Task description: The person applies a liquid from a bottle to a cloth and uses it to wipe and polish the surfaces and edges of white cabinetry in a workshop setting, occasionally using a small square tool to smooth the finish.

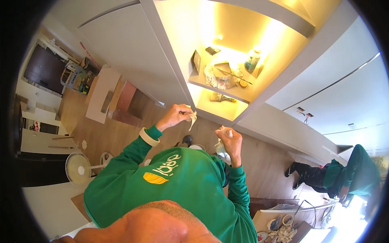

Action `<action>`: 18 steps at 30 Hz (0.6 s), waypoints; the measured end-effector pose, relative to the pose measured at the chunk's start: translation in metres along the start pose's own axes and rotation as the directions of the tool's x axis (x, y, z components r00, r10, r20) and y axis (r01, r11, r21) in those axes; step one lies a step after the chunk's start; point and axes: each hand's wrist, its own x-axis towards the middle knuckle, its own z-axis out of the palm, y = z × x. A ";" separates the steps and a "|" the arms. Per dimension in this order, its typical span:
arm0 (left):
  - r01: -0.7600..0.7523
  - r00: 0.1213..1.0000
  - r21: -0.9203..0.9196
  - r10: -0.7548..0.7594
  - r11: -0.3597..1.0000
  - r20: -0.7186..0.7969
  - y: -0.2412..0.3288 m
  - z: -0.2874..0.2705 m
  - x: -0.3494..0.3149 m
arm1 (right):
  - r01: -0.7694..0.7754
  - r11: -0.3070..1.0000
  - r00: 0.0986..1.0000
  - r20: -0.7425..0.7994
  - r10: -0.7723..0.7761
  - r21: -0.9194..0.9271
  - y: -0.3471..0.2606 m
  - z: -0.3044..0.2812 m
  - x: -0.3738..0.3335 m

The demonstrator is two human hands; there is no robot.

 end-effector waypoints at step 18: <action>0.070 0.981 -0.342 -0.003 0.937 0.193 0.048 0.001 -0.017 | 0.474 0.740 0.832 -0.032 -0.554 -0.477 -0.018 0.076 0.014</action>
